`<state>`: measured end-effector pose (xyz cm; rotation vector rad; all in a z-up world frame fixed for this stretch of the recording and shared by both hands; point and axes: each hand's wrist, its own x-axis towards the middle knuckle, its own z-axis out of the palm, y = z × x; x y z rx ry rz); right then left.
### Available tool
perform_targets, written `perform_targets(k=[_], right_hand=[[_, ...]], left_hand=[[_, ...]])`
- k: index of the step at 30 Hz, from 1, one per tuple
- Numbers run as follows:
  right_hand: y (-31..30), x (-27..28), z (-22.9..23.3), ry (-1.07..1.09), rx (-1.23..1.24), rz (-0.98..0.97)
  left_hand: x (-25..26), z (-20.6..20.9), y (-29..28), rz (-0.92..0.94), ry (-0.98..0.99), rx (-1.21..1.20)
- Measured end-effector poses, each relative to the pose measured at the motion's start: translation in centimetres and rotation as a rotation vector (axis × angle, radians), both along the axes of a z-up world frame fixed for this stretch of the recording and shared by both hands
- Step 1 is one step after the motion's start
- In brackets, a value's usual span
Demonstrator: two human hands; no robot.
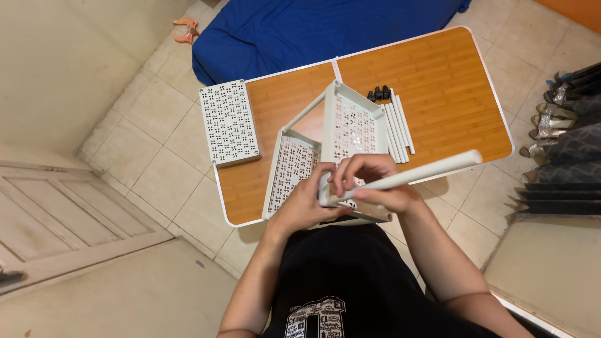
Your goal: The person wipes a white perforated plastic shelf tray with a pink cloth, then inserts white plastic poles into the tray's corner holes and secures them with small white plastic fasteners. The person repeats this process for multiple poles, assembling the shelf frame on a wooden table.
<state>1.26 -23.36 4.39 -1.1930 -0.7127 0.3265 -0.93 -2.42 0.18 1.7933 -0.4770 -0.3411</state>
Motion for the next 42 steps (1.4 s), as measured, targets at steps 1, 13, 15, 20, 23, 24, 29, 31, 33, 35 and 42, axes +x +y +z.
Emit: perform_targets(k=[1, 13, 15, 20, 23, 24, 29, 31, 33, 35, 42], right_hand=[[0.3, 0.2, 0.0, 0.004, 0.130, 0.028], [1.9, 0.0, -2.6, 0.210, 0.508, -0.026], [2.4, -0.5, -3.6, 0.237, 0.514, -0.105], [3.9, -1.7, -5.9, 0.328, 0.484, -0.364], [5.4, -2.4, -6.6, 0.440, 0.486, -0.601], [5.5, -2.3, -6.6, 0.439, 0.498, -0.578], [3.5, -0.9, -3.2, 0.350, 0.325, -0.205], [2.3, 1.0, -0.5, 0.078, 0.264, -0.088], [0.8, 1.9, 2.3, -0.049, 0.270, -0.019], [0.1, 2.7, 4.3, -0.041, 0.376, 0.083], [1.1, 1.6, 3.8, 0.035, 0.549, 0.035]], left_hand=[[-0.1, 0.1, -0.3, -0.010, -0.013, -0.026], [-0.6, -0.4, -2.0, 0.108, -0.005, 0.147], [-0.9, -1.4, -2.0, 0.131, -0.049, 0.155], [-1.5, -3.9, -1.9, 0.200, -0.089, 0.153], [-1.5, -4.5, -2.0, 0.207, -0.058, 0.153], [-1.5, -4.4, -2.0, 0.208, -0.053, 0.140], [-0.8, -1.9, -1.2, 0.218, -0.081, 0.130], [-0.4, -0.2, -0.6, 0.212, 0.025, 0.202], [-0.1, 1.3, 0.0, 0.168, 0.027, 0.227], [0.0, 2.4, 0.3, 0.128, 0.008, 0.188], [0.1, 3.1, 0.4, 0.139, 0.103, 0.156]])
